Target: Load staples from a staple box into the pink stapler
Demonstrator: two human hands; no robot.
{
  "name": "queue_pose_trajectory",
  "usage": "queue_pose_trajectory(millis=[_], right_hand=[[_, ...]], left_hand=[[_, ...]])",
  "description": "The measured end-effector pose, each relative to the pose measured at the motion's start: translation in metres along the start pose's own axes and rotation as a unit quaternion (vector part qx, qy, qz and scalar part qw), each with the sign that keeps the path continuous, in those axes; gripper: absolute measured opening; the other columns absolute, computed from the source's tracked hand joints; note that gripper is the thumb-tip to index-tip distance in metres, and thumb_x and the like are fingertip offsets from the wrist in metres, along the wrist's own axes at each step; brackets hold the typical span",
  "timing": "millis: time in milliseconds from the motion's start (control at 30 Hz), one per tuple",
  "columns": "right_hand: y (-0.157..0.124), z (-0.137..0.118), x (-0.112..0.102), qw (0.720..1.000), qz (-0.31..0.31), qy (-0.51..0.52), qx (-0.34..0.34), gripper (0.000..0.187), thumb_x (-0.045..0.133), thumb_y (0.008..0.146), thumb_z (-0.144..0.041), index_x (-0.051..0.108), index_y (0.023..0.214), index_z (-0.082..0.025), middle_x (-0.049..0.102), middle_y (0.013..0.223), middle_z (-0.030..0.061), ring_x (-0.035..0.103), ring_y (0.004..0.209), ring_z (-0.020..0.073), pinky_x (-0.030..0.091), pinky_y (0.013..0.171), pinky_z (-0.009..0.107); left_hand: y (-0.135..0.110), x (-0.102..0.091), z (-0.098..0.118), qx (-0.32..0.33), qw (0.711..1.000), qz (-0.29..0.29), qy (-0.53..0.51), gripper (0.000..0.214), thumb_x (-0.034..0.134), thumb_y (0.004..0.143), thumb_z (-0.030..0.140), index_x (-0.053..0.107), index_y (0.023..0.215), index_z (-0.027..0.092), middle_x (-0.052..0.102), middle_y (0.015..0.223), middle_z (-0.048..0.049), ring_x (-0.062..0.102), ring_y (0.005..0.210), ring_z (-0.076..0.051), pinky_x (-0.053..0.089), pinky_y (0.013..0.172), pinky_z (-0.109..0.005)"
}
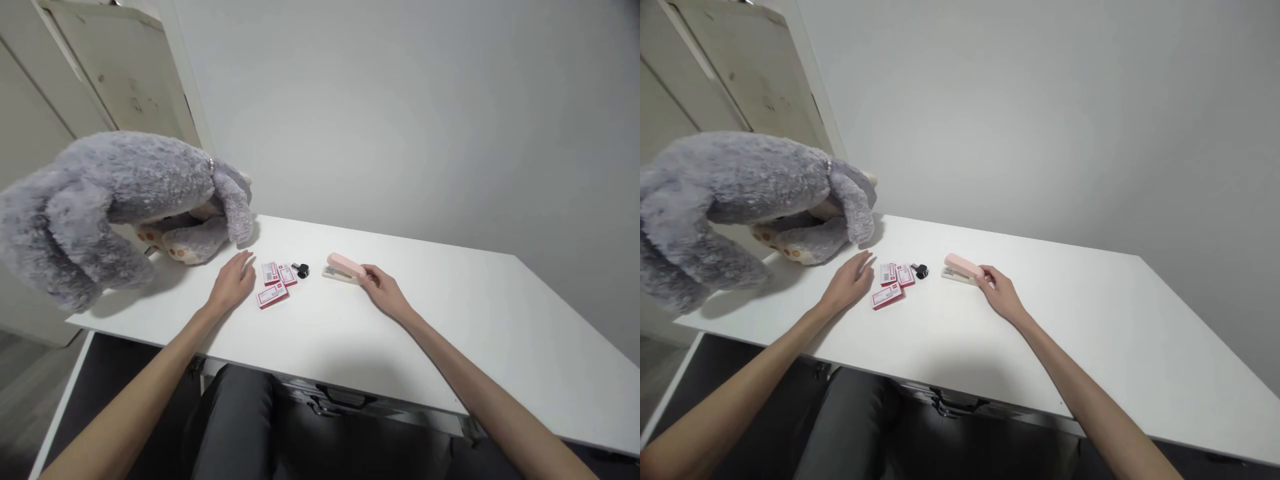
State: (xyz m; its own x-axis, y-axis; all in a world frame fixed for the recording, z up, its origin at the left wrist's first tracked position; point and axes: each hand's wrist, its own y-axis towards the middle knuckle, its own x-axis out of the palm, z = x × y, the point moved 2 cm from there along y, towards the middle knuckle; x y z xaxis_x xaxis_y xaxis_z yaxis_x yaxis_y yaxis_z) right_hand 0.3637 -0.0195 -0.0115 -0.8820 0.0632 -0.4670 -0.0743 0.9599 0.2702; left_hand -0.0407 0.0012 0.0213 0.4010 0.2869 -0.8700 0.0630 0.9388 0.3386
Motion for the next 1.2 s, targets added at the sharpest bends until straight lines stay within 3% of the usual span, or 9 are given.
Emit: queue_pose_trajectory(millis=[133, 200, 267, 367, 533, 700, 933, 1200], right_hand=[[-0.013, -0.003, -0.003, 0.999, -0.049, 0.008, -0.003, 0.043, 0.063, 0.098, -0.057, 0.072, 0.125, -0.026, 0.077, 0.126, 0.0089, 0.069, 0.109, 0.0301, 0.052, 0.100, 0.046], [-0.014, -0.005, -0.001, 0.997, -0.077, 0.014, -0.009, 0.042, 0.064, 0.098, -0.056, 0.073, 0.126, -0.027, 0.077, 0.129, 0.0080, 0.069, 0.111, 0.0299, 0.051, 0.101, 0.046], [-0.013, -0.007, 0.001, 0.996, -0.090, 0.024, -0.013, 0.042, 0.066, 0.097, -0.055, 0.073, 0.128, -0.027, 0.076, 0.131, 0.0080, 0.068, 0.115, 0.0305, 0.050, 0.103, 0.046], [-0.011, -0.009, 0.000, 0.995, -0.092, 0.042, -0.017, 0.040, 0.069, 0.096, -0.053, 0.073, 0.127, -0.028, 0.076, 0.132, 0.0076, 0.068, 0.118, 0.0311, 0.049, 0.105, 0.046], [-0.008, -0.013, -0.005, 0.991, -0.108, 0.067, -0.040, 0.036, 0.064, 0.099, -0.050, 0.074, 0.125, -0.027, 0.077, 0.128, 0.0067, 0.068, 0.114, 0.0286, 0.050, 0.102, 0.043], [-0.009, -0.016, -0.006, 0.991, -0.110, 0.072, -0.039, 0.036, 0.066, 0.098, -0.049, 0.072, 0.126, -0.026, 0.076, 0.125, 0.0069, 0.068, 0.112, 0.0280, 0.051, 0.100, 0.041], [-0.014, -0.017, -0.004, 0.993, -0.091, 0.072, 0.000, 0.035, 0.075, 0.091, -0.050, 0.076, 0.116, -0.025, 0.077, 0.114, 0.0065, 0.070, 0.098, 0.0269, 0.054, 0.083, 0.038], [-0.014, -0.020, -0.002, 0.995, -0.087, 0.052, -0.024, 0.034, 0.079, 0.090, -0.049, 0.076, 0.114, -0.025, 0.077, 0.113, 0.0056, 0.071, 0.102, 0.0262, 0.054, 0.085, 0.037]], left_hand=[[-0.018, -0.026, 0.043, 0.028, 0.991, 0.119, -0.051, 0.040, 0.042, 0.104, 0.032, 0.066, 0.133, 0.018, 0.065, 0.138, -0.0144, 0.060, 0.132, -0.029, 0.045, 0.118, -0.047], [-0.028, -0.027, 0.073, 0.059, 0.990, 0.075, -0.104, 0.035, 0.044, 0.105, 0.036, 0.067, 0.126, 0.020, 0.068, 0.118, -0.0114, 0.067, 0.102, -0.024, 0.055, 0.095, -0.039], [-0.037, -0.018, 0.100, 0.104, 0.980, -0.019, -0.170, 0.031, 0.047, 0.106, 0.040, 0.068, 0.121, 0.023, 0.069, 0.101, -0.0065, 0.064, 0.084, -0.020, 0.054, 0.081, -0.035], [-0.042, 0.007, 0.124, 0.101, 0.972, -0.074, -0.198, 0.031, 0.055, 0.102, 0.039, 0.065, 0.127, 0.023, 0.067, 0.096, -0.0046, 0.063, 0.077, -0.020, 0.052, 0.076, -0.036], [-0.032, 0.044, 0.143, 0.075, 0.976, -0.068, -0.194, 0.027, 0.056, 0.101, 0.033, 0.069, 0.120, 0.020, 0.070, 0.103, -0.0089, 0.066, 0.085, -0.024, 0.052, 0.079, -0.039], [-0.028, 0.060, 0.163, 0.008, 0.958, -0.076, -0.275, 0.017, 0.057, 0.099, 0.032, 0.070, 0.103, 0.022, 0.075, 0.096, -0.0068, 0.066, 0.078, -0.023, 0.048, 0.071, -0.036], [-0.032, 0.065, 0.184, 0.042, 0.944, -0.100, -0.311, 0.028, 0.059, 0.100, 0.045, 0.071, 0.092, 0.021, 0.070, 0.081, -0.0033, 0.056, 0.069, -0.019, 0.040, 0.063, -0.032], [-0.035, 0.062, 0.186, 0.024, 0.934, -0.135, -0.329, 0.026, 0.059, 0.097, 0.042, 0.067, 0.088, 0.019, 0.062, 0.074, 0.0017, 0.050, 0.068, -0.015, 0.036, 0.063, -0.028]])
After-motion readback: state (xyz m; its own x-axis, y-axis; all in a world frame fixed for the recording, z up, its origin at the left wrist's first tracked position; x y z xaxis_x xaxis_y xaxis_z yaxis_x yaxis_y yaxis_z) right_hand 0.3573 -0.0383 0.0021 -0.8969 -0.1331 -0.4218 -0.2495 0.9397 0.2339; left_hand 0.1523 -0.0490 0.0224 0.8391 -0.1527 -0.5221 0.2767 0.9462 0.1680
